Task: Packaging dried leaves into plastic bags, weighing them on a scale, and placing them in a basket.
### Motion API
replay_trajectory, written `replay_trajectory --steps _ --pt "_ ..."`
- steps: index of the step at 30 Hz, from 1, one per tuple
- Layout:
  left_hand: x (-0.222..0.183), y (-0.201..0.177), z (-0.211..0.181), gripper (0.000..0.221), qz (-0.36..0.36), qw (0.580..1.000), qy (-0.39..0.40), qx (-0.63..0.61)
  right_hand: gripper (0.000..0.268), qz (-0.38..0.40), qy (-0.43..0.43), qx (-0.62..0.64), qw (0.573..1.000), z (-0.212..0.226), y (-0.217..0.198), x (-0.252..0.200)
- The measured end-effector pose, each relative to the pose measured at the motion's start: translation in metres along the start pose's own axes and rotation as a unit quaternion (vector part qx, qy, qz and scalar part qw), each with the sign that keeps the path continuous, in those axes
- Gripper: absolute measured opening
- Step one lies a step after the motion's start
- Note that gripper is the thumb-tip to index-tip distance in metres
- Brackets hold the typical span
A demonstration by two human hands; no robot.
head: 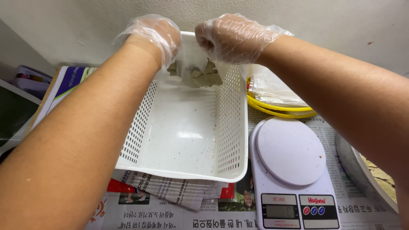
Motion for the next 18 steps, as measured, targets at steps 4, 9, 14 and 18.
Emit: replay_trajectory --steps 4,9,14,18 --pt "0.005 -0.005 0.002 0.015 0.056 0.992 -0.04 -0.105 0.039 -0.009 0.032 0.045 0.998 -0.005 -0.01 -0.006" --pt "-0.022 -0.021 -0.004 0.034 0.049 0.948 -0.104 -0.296 0.03 -0.009 0.033 0.095 0.995 -0.022 -0.015 -0.005" --pt "-0.046 -0.032 -0.014 0.085 0.002 0.916 -0.041 -0.399 0.02 -0.039 -0.037 0.096 0.994 -0.03 -0.01 -0.006" --pt "-0.022 -0.015 -0.015 0.062 -0.092 0.929 0.041 -0.356 0.024 -0.061 -0.051 0.131 0.988 -0.011 -0.019 -0.012"
Point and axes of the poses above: each hand's wrist, its own x-axis towards the middle knuckle, its own y-axis out of the palm, z = x × y, the point moved 3 cm from there along x, towards the middle knuckle, and after that the axes turned 10 degrees about y, right-handed, at the moved point
